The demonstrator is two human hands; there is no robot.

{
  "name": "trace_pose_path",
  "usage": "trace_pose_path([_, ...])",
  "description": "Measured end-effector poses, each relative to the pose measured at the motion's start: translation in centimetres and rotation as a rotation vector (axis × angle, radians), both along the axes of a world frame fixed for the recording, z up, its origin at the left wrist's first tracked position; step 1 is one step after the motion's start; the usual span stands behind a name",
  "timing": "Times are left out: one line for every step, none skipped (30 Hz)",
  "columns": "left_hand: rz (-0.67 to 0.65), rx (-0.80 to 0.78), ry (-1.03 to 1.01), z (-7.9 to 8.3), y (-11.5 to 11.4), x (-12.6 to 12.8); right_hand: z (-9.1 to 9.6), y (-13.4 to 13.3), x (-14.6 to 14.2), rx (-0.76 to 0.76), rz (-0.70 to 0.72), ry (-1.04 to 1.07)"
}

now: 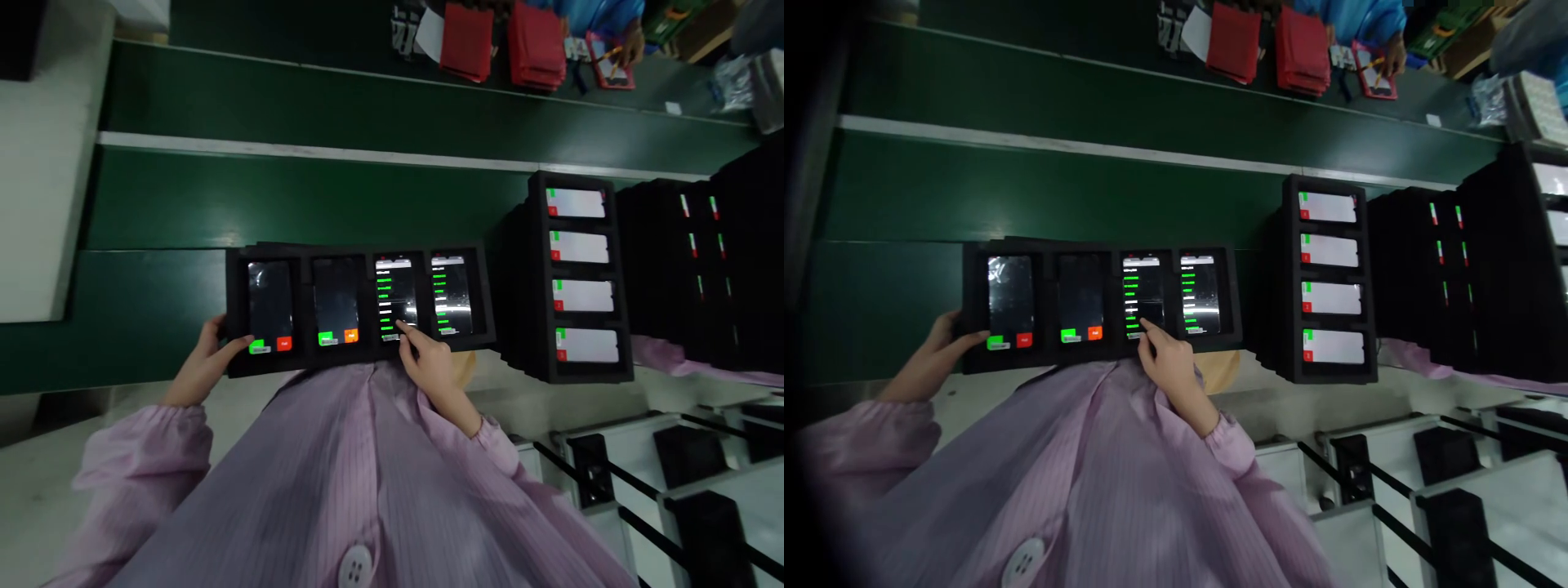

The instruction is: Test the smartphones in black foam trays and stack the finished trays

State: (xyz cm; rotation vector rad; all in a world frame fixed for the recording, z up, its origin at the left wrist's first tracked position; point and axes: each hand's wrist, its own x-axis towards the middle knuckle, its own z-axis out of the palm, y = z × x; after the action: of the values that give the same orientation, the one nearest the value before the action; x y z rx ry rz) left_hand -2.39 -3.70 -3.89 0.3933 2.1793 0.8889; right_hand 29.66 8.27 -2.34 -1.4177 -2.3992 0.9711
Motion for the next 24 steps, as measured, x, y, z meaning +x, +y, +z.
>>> trace_pose_path([-0.011, 0.001, -0.001, 0.0, -0.1, 0.0, 0.0, -0.1, -0.1, -0.006, -0.002, -0.009])
trace_pose_path([-0.017, 0.001, -0.003, 0.1, -0.1, 0.0, 0.0, -0.1, -0.2, -0.01, -0.004, -0.019])
trace_pose_path([-0.016, -0.003, -0.002, 0.1, -0.2, 0.0, 0.0, -0.2, -0.1, -0.013, -0.005, -0.027])
trace_pose_path([-0.013, -0.013, 0.003, 0.0, -0.2, 0.0, 0.0, -0.2, 0.1, -0.014, -0.007, -0.03])
trace_pose_path([-0.011, -0.027, 0.009, 0.0, -0.3, 0.0, 0.1, -0.1, 0.4, -0.011, -0.014, -0.027])
trace_pose_path([-0.012, -0.042, 0.018, 0.0, -0.4, 0.0, 0.2, 0.0, 0.9, -0.004, -0.03, -0.019])
trace_pose_path([-0.016, -0.054, 0.029, 0.0, -0.4, 0.0, 0.2, 0.1, 1.5, 0.007, -0.059, -0.008])
trace_pose_path([-0.025, -0.069, 0.04, 0.0, -0.5, -0.1, 0.3, 0.3, 2.2, 0.024, -0.103, 0.002])
trace_pose_path([-0.038, -0.084, 0.045, 0.0, -0.5, -0.1, 0.3, 0.5, 2.9, 0.043, -0.157, 0.006])
trace_pose_path([-0.051, -0.098, 0.046, 0.2, -0.5, -0.1, 0.3, 0.7, 3.6, 0.064, -0.216, 0.003])
trace_pose_path([-0.062, -0.113, 0.047, 0.3, -0.4, 0.0, 0.3, 0.8, 4.2, 0.083, -0.272, -0.005])
trace_pose_path([-0.068, -0.13, 0.051, 0.6, -0.3, 0.1, 0.3, 0.9, 4.7, 0.098, -0.316, -0.016])
trace_pose_path([-0.074, -0.148, 0.062, 0.9, -0.2, 0.3, 0.2, 0.9, 5.0, 0.107, -0.344, -0.026])
trace_pose_path([-0.083, -0.165, 0.083, 1.2, -0.1, 0.4, 0.2, 0.9, 5.3, 0.111, -0.355, -0.032])
trace_pose_path([-0.1, -0.181, 0.11, 1.6, 0.1, 0.7, 0.2, 0.9, 5.4, 0.114, -0.356, -0.031])
trace_pose_path([-0.119, -0.2, 0.144, 1.9, 0.2, 0.9, 0.2, 0.9, 5.6, 0.122, -0.359, -0.024])
trace_pose_path([-0.139, -0.22, 0.183, 2.2, 0.4, 1.1, 0.3, 1.0, 5.8, 0.136, -0.372, -0.011])
trace_pose_path([-0.159, -0.235, 0.225, 2.4, 0.5, 1.4, 0.3, 1.2, 6.1, 0.161, -0.4, 0.006])
trace_pose_path([-0.175, -0.244, 0.265, 2.4, 0.7, 1.6, 0.3, 1.7, 6.5, 0.199, -0.443, 0.023])
trace_pose_path([-0.188, -0.248, 0.301, 2.4, 0.8, 1.7, 0.2, 2.3, 7.0, 0.246, -0.499, 0.035])
trace_pose_path([-0.191, -0.248, 0.333, 2.1, 0.8, 1.9, 0.1, 3.2, 7.5, 0.289, -0.561, 0.038])
trace_pose_path([-0.191, -0.242, 0.361, 1.8, 0.8, 1.9, -0.2, 4.1, 7.9, 0.313, -0.62, 0.03])
trace_pose_path([-0.197, -0.22, 0.383, 1.3, 0.6, 1.8, -0.6, 5.1, 8.3, 0.298, -0.668, 0.013])
trace_pose_path([-0.206, -0.191, 0.402, 0.8, 0.5, 1.6, -1.0, 6.1, 8.6, 0.233, -0.697, -0.007])
